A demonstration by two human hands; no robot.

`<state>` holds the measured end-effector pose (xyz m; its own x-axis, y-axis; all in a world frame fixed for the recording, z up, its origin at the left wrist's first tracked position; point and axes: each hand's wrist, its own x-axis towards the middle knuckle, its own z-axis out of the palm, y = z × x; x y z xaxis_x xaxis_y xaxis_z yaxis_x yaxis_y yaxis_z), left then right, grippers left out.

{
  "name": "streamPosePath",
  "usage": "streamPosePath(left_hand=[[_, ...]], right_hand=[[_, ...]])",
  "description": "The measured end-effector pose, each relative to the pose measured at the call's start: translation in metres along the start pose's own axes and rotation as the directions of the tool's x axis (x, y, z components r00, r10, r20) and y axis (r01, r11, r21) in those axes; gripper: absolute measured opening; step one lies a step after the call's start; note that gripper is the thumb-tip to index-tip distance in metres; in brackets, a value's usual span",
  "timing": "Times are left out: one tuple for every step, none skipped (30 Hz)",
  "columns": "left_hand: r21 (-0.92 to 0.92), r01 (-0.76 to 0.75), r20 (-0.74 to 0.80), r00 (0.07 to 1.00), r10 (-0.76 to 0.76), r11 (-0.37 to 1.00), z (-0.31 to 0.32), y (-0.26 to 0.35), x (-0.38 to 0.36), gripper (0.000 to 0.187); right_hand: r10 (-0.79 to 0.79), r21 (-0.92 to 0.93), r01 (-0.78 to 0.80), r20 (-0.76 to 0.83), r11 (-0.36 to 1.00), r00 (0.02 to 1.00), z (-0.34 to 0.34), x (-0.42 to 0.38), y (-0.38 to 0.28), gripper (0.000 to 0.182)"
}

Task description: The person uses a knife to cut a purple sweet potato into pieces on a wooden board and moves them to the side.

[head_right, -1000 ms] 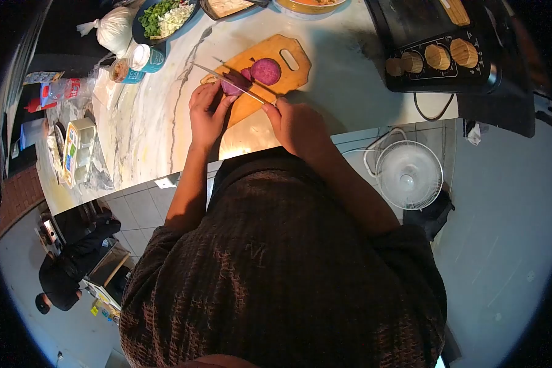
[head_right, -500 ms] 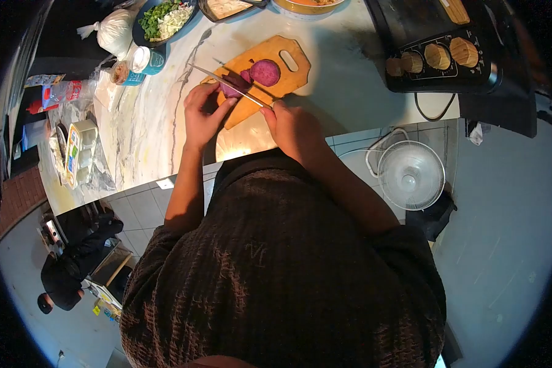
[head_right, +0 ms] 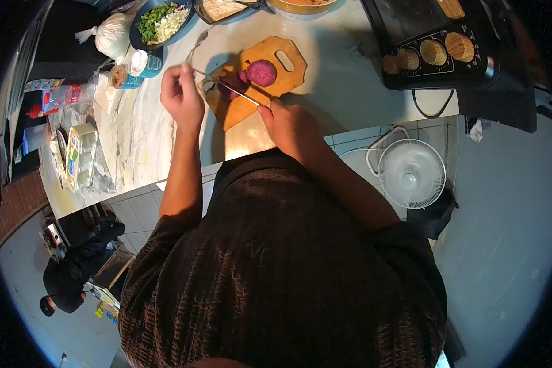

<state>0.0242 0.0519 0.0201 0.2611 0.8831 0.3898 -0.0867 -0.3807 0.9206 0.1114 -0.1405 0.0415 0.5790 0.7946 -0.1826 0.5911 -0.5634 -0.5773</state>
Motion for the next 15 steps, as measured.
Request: streamPosePath(left_hand=[[0.013,-0.093,0.135,0.987,0.09,0.996,0.008,0.001,0.009,0.016],[0.013,-0.187,0.266,0.948,0.177,0.982,0.016,0.002,0.017,0.015],[0.013,-0.187,0.264,0.948,0.177,0.982,0.023,0.008,0.024,0.015],[0.119,-0.138,0.456,0.887,0.069,0.983,0.03,0.014,0.031,0.02],[0.231,-0.11,0.616,0.786,-0.058,0.967,0.035,0.016,0.035,0.028],[0.231,-0.112,0.615,0.787,-0.056,0.967,0.039,0.012,0.038,0.028],[0.316,-0.143,0.657,0.747,-0.107,0.938,0.043,0.008,0.04,0.034],[0.396,-0.181,0.691,0.704,-0.162,0.9,0.046,0.004,0.041,0.039],[0.42,-0.185,0.693,0.697,-0.183,0.888,0.047,0.004,0.04,0.043],[0.42,-0.187,0.697,0.693,-0.183,0.888,0.048,0.001,0.039,0.043],[0.425,-0.213,0.685,0.711,-0.159,0.88,0.049,-0.003,0.038,0.043],[0.431,-0.236,0.672,0.728,-0.135,0.871,0.049,-0.004,0.037,0.042],[0.431,-0.236,0.675,0.725,-0.137,0.871,0.05,-0.005,0.037,0.042],[0.457,-0.236,0.662,0.734,-0.151,0.858,0.05,-0.006,0.036,0.042],[0.483,-0.237,0.648,0.744,-0.162,0.843,0.051,-0.005,0.036,0.041]], right_hand=[[-0.001,0.0,0.001,0.002,1.0,1.0,0.0,0.0,-0.001,0.033],[0.008,-0.009,-0.008,0.006,1.0,1.0,0.0,0.001,-0.001,0.034],[0.018,-0.019,-0.018,0.01,1.0,1.0,-0.001,0.001,-0.002,0.034],[0.015,-0.019,-0.015,0.009,1.0,1.0,-0.002,0.001,-0.004,0.034],[0.034,-0.023,-0.034,0.019,0.999,0.999,-0.002,0.001,-0.005,0.035],[0.054,-0.026,-0.054,0.028,0.998,0.998,-0.003,0.002,-0.006,0.035],[0.054,-0.026,-0.053,0.027,0.998,0.998,-0.004,0.002,-0.007,0.035],[0.073,-0.029,-0.071,0.038,0.997,0.997,-0.004,0.002,-0.008,0.035],[0.093,-0.032,-0.092,0.049,0.995,0.994,-0.004,0.002,-0.009,0.035],[0.097,-0.028,-0.095,0.048,0.995,0.994,-0.004,0.002,-0.01,0.035],[0.094,-0.013,-0.093,0.056,0.996,0.994,-0.005,0.002,-0.01,0.036],[0.091,0.002,-0.092,0.065,0.996,0.994,-0.005,0.001,-0.011,0.036],[0.095,0.004,-0.095,0.066,0.995,0.993,-0.005,0.001,-0.011,0.036],[0.104,-0.001,-0.104,0.069,0.995,0.992,-0.005,0.001,-0.012,0.037],[0.112,-0.006,-0.112,0.072,0.994,0.991,-0.005,0.001,-0.012,0.037]])
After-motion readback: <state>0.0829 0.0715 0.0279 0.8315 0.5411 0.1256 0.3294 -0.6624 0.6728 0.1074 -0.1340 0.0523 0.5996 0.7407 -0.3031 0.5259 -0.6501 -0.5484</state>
